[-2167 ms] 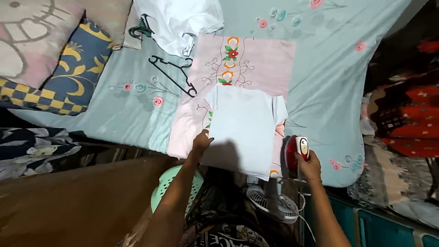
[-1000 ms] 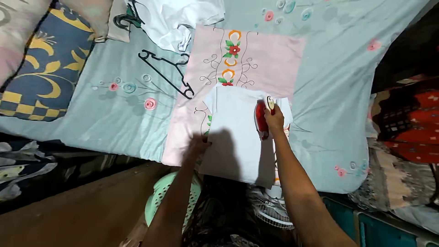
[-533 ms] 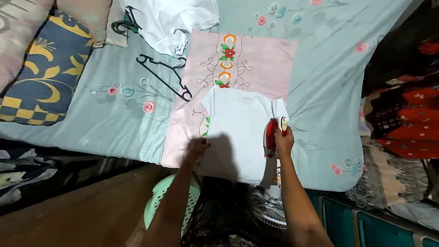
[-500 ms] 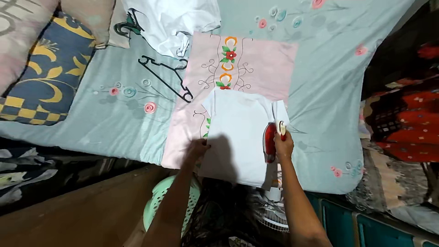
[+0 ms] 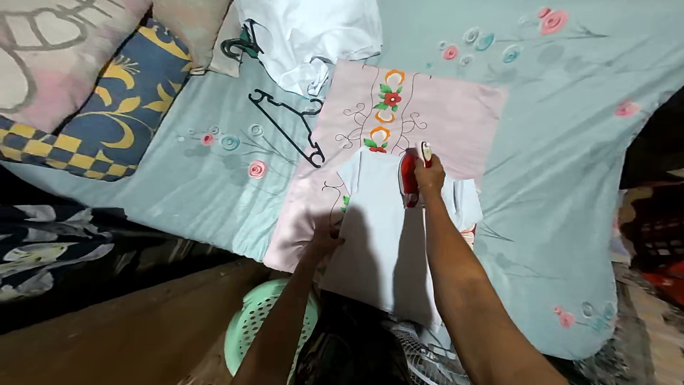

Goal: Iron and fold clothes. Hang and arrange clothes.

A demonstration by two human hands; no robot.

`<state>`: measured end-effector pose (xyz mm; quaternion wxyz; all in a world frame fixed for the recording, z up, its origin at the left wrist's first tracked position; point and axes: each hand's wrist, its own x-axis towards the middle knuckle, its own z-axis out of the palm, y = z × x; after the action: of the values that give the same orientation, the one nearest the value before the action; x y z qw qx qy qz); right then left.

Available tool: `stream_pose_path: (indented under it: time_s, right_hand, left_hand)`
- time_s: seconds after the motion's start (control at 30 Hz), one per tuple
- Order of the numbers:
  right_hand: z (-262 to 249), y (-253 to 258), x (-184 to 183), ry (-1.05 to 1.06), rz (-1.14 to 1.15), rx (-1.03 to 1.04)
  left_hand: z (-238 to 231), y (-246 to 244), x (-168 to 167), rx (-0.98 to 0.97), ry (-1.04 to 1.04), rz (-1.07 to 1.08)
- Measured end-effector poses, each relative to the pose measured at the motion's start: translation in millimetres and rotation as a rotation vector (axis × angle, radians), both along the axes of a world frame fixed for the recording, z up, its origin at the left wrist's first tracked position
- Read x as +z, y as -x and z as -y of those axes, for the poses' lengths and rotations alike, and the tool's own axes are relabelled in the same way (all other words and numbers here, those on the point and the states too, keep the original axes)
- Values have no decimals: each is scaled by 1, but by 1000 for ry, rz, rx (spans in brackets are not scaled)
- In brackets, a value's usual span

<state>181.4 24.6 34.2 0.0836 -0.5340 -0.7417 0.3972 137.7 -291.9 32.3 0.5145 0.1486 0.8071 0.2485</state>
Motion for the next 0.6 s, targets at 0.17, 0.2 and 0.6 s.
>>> stream_pose_path:
  time_s: [0.17, 0.2, 0.6]
  right_hand:
    - [17, -31, 4, 57, 20, 8]
    - [28, -44, 7, 59, 38, 10]
    - [-6, -9, -4, 66, -54, -45]
  left_hand:
    - [1, 1, -6, -9, 9, -2]
    - [1, 2, -6, -10, 14, 2]
    - [1, 0, -1, -12, 5, 21]
